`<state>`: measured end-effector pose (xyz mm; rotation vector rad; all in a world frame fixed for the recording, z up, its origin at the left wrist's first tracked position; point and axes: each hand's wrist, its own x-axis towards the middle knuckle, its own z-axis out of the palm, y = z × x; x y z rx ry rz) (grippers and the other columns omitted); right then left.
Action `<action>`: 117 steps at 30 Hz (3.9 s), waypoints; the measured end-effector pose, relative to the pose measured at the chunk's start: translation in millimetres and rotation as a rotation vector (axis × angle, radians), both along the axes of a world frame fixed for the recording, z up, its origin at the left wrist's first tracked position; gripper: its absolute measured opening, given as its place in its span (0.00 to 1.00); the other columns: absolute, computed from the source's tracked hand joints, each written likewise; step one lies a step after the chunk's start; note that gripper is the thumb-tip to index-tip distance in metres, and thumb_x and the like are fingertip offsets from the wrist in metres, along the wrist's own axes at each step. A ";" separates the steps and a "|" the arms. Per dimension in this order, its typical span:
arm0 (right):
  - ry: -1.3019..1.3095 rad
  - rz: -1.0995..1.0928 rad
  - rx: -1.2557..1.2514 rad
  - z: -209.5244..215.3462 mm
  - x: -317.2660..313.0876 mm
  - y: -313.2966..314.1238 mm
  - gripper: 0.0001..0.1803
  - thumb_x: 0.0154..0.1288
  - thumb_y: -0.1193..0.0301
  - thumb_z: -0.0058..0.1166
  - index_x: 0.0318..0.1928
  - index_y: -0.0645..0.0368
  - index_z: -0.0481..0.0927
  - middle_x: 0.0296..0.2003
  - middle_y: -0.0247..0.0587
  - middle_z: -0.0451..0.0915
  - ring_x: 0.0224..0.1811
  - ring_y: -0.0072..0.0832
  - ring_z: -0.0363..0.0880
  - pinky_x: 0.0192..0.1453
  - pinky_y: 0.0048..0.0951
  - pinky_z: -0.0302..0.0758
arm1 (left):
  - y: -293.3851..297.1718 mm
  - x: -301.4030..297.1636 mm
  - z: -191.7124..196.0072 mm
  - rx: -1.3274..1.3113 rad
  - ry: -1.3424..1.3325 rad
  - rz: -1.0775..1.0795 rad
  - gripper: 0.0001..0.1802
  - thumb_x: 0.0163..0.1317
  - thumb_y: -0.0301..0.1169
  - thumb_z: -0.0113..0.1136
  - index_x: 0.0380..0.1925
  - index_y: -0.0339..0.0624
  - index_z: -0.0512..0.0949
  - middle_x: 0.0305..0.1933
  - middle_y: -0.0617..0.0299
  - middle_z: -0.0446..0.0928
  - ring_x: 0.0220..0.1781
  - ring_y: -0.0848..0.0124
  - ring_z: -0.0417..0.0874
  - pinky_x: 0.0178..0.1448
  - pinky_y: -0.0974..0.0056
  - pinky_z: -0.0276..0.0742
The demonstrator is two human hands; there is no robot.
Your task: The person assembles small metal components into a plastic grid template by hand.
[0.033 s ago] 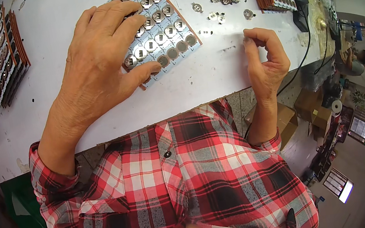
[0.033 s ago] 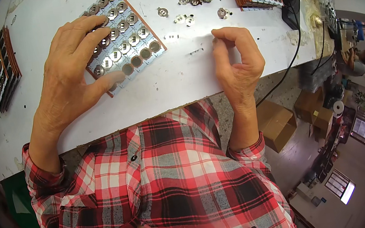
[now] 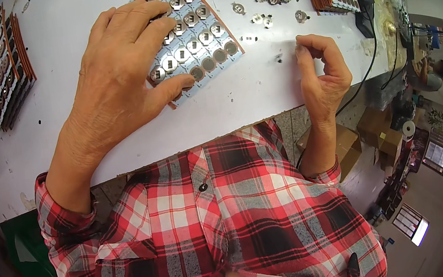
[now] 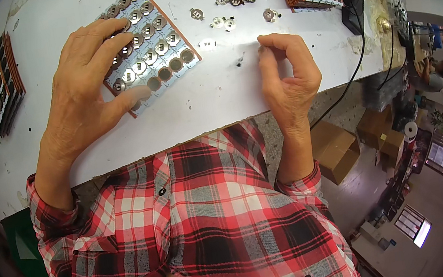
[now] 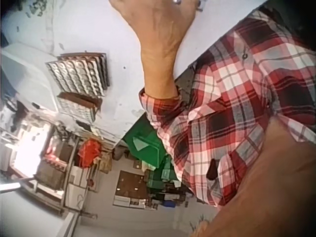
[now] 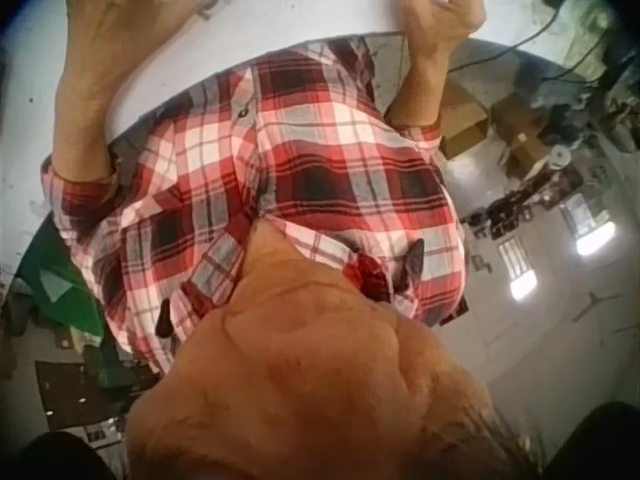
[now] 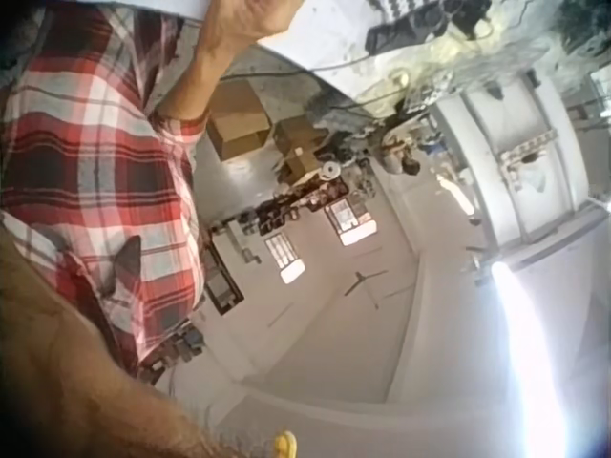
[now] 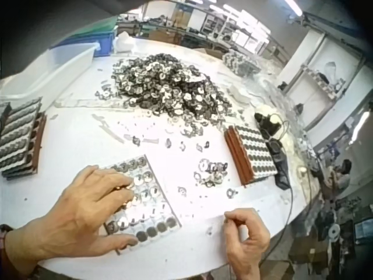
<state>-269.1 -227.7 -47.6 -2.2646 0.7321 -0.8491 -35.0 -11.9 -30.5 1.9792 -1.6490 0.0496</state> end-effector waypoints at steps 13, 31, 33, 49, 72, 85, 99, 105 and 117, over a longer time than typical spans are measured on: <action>0.078 0.030 0.130 12.2 -15.0 13.6 0.09 0.68 0.83 0.66 0.48 0.65 0.88 0.40 0.32 0.86 0.40 0.18 0.81 0.49 0.21 0.76 | -0.4 11.0 -4.7 -0.005 -0.008 -0.019 0.34 0.46 0.31 0.82 0.55 0.35 0.82 0.67 0.49 0.80 0.69 0.48 0.79 0.72 0.49 0.76; -0.009 0.398 0.518 26.5 58.0 70.0 0.11 0.72 0.85 0.62 0.53 0.70 0.85 0.38 0.39 0.88 0.32 0.18 0.82 0.37 0.19 0.78 | 16.2 60.7 10.9 -0.001 0.288 -0.200 0.30 0.51 0.35 0.82 0.54 0.35 0.84 0.60 0.43 0.80 0.63 0.47 0.81 0.68 0.51 0.78; 0.071 0.503 0.337 17.4 66.6 73.0 0.10 0.71 0.84 0.64 0.51 0.69 0.87 0.38 0.35 0.88 0.36 0.18 0.85 0.42 0.19 0.80 | 14.7 58.4 8.0 -0.024 0.201 -0.210 0.32 0.50 0.38 0.82 0.54 0.35 0.84 0.61 0.43 0.80 0.63 0.47 0.80 0.70 0.49 0.75; 0.091 0.469 0.332 6.7 66.5 97.6 0.07 0.69 0.83 0.68 0.46 0.65 0.87 0.37 0.34 0.90 0.38 0.16 0.86 0.41 0.17 0.78 | 13.8 47.0 -0.9 -0.044 0.093 -0.194 0.35 0.53 0.46 0.78 0.54 0.32 0.80 0.62 0.39 0.79 0.64 0.46 0.78 0.71 0.48 0.71; 0.101 0.529 0.131 5.7 70.3 93.6 0.07 0.62 0.84 0.68 0.40 0.64 0.86 0.29 0.35 0.78 0.26 0.21 0.72 0.31 0.24 0.68 | 6.1 38.8 18.5 0.089 0.066 -0.145 0.36 0.52 0.47 0.82 0.54 0.35 0.81 0.64 0.41 0.80 0.66 0.46 0.79 0.71 0.48 0.72; 0.075 0.482 0.142 4.9 67.9 101.2 0.10 0.60 0.83 0.70 0.41 0.61 0.86 0.29 0.40 0.79 0.23 0.29 0.78 0.28 0.29 0.73 | 12.3 37.1 6.4 0.037 0.087 -0.148 0.37 0.55 0.47 0.80 0.56 0.32 0.79 0.64 0.39 0.78 0.67 0.47 0.78 0.72 0.47 0.70; 0.151 0.506 0.179 8.8 70.7 98.3 0.09 0.65 0.82 0.70 0.45 0.64 0.88 0.33 0.30 0.84 0.30 0.13 0.77 0.33 0.17 0.70 | 12.7 38.5 10.6 0.060 0.079 -0.150 0.36 0.55 0.45 0.80 0.57 0.32 0.78 0.66 0.38 0.78 0.67 0.46 0.77 0.72 0.48 0.70; 0.017 0.271 -0.113 5.1 54.0 73.8 0.09 0.66 0.83 0.69 0.46 0.63 0.88 0.33 0.33 0.83 0.29 0.16 0.77 0.32 0.18 0.71 | -0.6 51.7 -19.4 -0.243 0.120 -0.339 0.39 0.55 0.47 0.80 0.59 0.33 0.77 0.69 0.38 0.75 0.69 0.45 0.76 0.74 0.47 0.69; 0.122 0.255 -0.219 5.2 36.9 13.1 0.08 0.70 0.82 0.65 0.48 0.64 0.89 0.36 0.34 0.85 0.33 0.17 0.77 0.36 0.20 0.73 | 3.0 50.8 -25.7 -0.165 -0.014 -0.259 0.40 0.54 0.46 0.80 0.61 0.31 0.77 0.69 0.36 0.74 0.71 0.43 0.74 0.75 0.46 0.68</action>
